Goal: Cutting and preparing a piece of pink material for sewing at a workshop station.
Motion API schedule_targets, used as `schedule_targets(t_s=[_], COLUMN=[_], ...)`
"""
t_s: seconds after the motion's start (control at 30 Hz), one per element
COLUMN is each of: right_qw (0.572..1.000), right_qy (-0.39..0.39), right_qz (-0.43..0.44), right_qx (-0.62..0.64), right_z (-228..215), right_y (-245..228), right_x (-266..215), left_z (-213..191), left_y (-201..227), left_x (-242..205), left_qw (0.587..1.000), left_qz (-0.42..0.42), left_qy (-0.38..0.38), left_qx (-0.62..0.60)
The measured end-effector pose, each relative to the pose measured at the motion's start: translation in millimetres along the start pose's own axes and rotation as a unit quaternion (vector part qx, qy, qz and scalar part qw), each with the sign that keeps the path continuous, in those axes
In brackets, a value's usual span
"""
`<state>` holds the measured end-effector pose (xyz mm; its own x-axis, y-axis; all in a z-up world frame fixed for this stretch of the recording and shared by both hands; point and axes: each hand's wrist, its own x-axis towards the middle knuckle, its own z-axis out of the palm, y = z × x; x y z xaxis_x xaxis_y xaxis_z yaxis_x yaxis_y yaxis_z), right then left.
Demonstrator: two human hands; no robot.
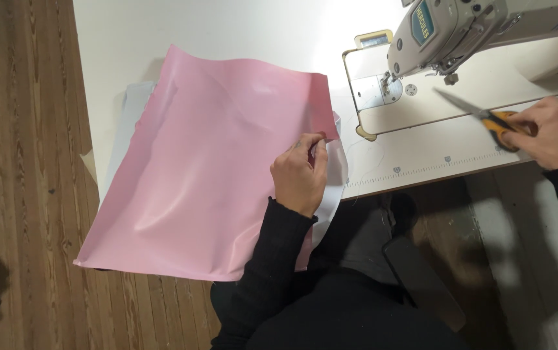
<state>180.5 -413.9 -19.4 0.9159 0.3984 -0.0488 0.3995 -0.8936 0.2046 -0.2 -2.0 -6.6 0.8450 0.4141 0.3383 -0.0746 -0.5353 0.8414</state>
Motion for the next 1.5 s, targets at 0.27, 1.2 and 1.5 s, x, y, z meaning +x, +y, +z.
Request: schedule_targets(t_s=[0.27,1.2,1.5], right_qw=[0.745,0.426,0.449], right_qy=[-0.249,-0.318,-0.273], right_qz=[0.141,0.126,0.128], right_qx=[0.602,0.837,0.841], right_z=[-47.1,-71.2,-71.9], right_y=[-77.7,-235.1,-246.2], right_x=[-88.5,-108.1,-105.1], left_z=[0.6,0.2,2.3], left_y=[-1.1,4.3,1.8], left_x=[0.0,-5.2,-5.4], left_qw=[1.000,1.000,1.000], left_qz=[-0.025,-0.018,0.012], left_qy=[-0.008,-0.017,-0.025], left_qx=[0.000,-0.008,0.012])
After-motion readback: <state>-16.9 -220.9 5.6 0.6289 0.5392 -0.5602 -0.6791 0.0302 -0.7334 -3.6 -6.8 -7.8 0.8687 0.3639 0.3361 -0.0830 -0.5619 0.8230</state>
